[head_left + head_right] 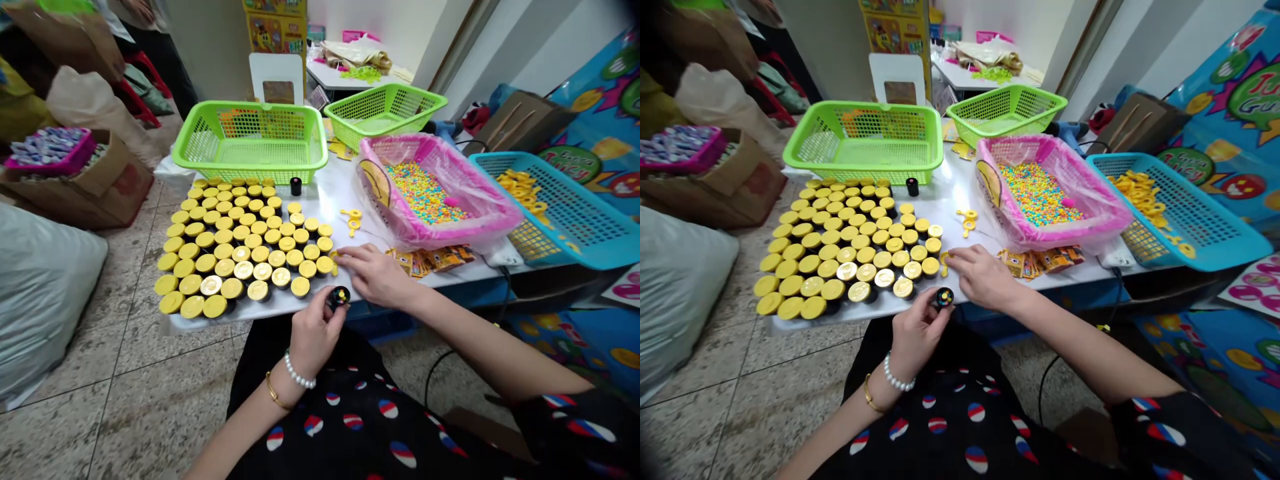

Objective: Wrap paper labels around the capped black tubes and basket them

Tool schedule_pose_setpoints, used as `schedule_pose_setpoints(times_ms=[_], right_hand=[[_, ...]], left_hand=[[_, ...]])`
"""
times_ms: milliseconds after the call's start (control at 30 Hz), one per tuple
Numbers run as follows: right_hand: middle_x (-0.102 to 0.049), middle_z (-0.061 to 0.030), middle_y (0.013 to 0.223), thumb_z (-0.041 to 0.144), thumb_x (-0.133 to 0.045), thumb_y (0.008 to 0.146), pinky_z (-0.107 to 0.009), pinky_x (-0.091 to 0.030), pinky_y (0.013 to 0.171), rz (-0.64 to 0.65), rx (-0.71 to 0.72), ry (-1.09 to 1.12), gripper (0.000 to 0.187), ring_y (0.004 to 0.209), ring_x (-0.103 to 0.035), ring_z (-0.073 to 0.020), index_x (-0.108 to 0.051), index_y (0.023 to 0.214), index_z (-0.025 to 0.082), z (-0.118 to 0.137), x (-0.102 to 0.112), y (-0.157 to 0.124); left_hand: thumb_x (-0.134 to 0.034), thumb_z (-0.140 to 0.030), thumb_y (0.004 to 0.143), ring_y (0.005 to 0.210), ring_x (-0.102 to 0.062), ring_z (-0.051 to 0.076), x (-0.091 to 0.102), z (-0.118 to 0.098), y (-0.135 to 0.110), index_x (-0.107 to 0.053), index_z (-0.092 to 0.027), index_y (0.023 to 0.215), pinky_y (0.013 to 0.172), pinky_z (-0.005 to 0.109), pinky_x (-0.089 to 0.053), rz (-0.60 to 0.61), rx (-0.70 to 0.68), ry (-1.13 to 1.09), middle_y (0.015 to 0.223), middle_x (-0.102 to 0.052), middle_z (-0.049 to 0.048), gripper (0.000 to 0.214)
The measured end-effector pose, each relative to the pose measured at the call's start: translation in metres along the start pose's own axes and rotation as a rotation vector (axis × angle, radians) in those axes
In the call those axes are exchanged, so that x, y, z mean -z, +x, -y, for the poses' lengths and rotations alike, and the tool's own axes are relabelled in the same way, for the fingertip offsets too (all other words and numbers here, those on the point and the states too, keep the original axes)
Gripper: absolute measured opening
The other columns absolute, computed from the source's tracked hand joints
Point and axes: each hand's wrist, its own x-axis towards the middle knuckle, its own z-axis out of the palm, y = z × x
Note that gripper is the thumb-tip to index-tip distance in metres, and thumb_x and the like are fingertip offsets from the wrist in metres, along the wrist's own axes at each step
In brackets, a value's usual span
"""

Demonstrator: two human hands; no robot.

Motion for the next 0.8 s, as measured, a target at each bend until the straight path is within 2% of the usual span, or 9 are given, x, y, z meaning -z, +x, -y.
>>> schedule_pose_setpoints(times_ms=[167, 233, 300, 400, 467, 533, 600, 667, 800], right_hand=[[-0.061, -0.0165, 0.133, 0.018, -0.059, 0.085, -0.048, -0.048, 0.098, 0.107, 0.104, -0.212, 0.044, 0.112, -0.056, -0.033, -0.059, 0.129, 0.011, 0.011, 0.005, -0.036], [-0.064, -0.0192, 0.124, 0.02, -0.058, 0.088, -0.048, -0.051, 0.092, 0.105, 0.09, -0.232, 0.033, 0.107, -0.058, -0.0334, -0.063, 0.119, 0.012, 0.018, 0.004, -0.047], [-0.068, -0.0173, 0.108, 0.016, -0.051, 0.092, -0.044, -0.053, 0.084, 0.071, 0.048, -0.163, 0.019, 0.097, -0.062, -0.0301, -0.067, 0.103, 0.016, 0.025, 0.004, -0.052], [-0.066, -0.0102, 0.09, 0.019, -0.052, 0.093, -0.035, -0.053, 0.072, -0.018, -0.13, 0.182, 0.015, 0.082, -0.062, -0.0227, -0.064, 0.084, 0.022, 0.034, 0.009, -0.051], [-0.063, -0.0053, 0.078, 0.026, -0.06, 0.089, -0.03, -0.05, 0.059, -0.049, -0.356, 0.508, 0.011, 0.068, -0.06, -0.0177, -0.061, 0.079, 0.022, 0.037, 0.015, -0.047], [-0.058, 0.0013, 0.065, 0.031, -0.067, 0.084, -0.024, -0.042, 0.043, -0.015, -0.603, 0.859, 0.012, 0.05, -0.052, -0.0124, -0.058, 0.083, 0.023, 0.037, 0.017, -0.042], [-0.055, 0.007, 0.057, 0.032, -0.073, 0.078, -0.02, -0.036, 0.035, 0.024, -0.77, 1.166, 0.026, 0.039, -0.046, -0.0094, -0.056, 0.096, 0.024, 0.036, 0.014, -0.037], [-0.058, 0.0078, 0.057, 0.031, -0.078, 0.073, -0.019, -0.038, 0.034, 0.021, -0.828, 1.349, 0.038, 0.038, -0.048, -0.009, -0.056, 0.102, 0.023, 0.034, 0.01, -0.033], [-0.063, 0.0035, 0.058, 0.031, -0.081, 0.071, -0.017, -0.042, 0.036, 0.006, -0.81, 1.476, 0.031, 0.043, -0.055, -0.0093, -0.06, 0.091, 0.019, 0.034, 0.007, -0.031]], left_hand=[[-0.063, -0.028, 0.089, 0.046, -0.054, 0.009, 0.002, -0.004, 0.001, -0.06, -0.016, 0.108, 0.051, 0.018, -0.042, 0.032, 0.063, -0.022, 0.054, -0.055, -0.0077, 0.023], [-0.062, -0.029, 0.09, 0.047, -0.056, 0.01, 0.003, -0.007, 0.003, -0.057, -0.016, 0.106, 0.05, 0.018, -0.042, 0.061, 0.082, -0.021, 0.055, -0.056, -0.0069, 0.021], [-0.06, -0.029, 0.091, 0.05, -0.059, 0.012, 0.005, -0.01, 0.005, -0.056, -0.017, 0.105, 0.05, 0.02, -0.043, 0.1, 0.09, 0.006, 0.058, -0.06, -0.0047, 0.019], [-0.058, -0.028, 0.092, 0.053, -0.063, 0.016, 0.007, -0.014, 0.007, -0.056, -0.018, 0.105, 0.051, 0.022, -0.044, 0.173, 0.095, 0.073, 0.064, -0.066, -0.0003, 0.017], [-0.058, -0.027, 0.091, 0.054, -0.065, 0.017, 0.008, -0.015, 0.009, -0.056, -0.019, 0.105, 0.051, 0.023, -0.044, 0.197, 0.096, 0.098, 0.067, -0.068, 0.0016, 0.016], [-0.058, -0.026, 0.091, 0.054, -0.065, 0.017, 0.008, -0.017, 0.011, -0.056, -0.019, 0.104, 0.051, 0.023, -0.044, 0.194, 0.099, 0.096, 0.068, -0.069, 0.0018, 0.015], [-0.059, -0.026, 0.09, 0.054, -0.064, 0.016, 0.008, -0.017, 0.012, -0.056, -0.019, 0.104, 0.051, 0.023, -0.044, 0.19, 0.097, 0.086, 0.066, -0.068, 0.0011, 0.016], [-0.059, -0.025, 0.09, 0.052, -0.064, 0.016, 0.008, -0.018, 0.014, -0.056, -0.019, 0.104, 0.05, 0.022, -0.043, 0.195, 0.1, 0.076, 0.065, -0.067, 0.0003, 0.016], [-0.062, -0.021, 0.088, 0.052, -0.062, 0.015, 0.01, -0.018, 0.016, -0.057, -0.019, 0.102, 0.05, 0.021, -0.042, 0.215, 0.113, 0.051, 0.063, -0.065, -0.0016, 0.016]])
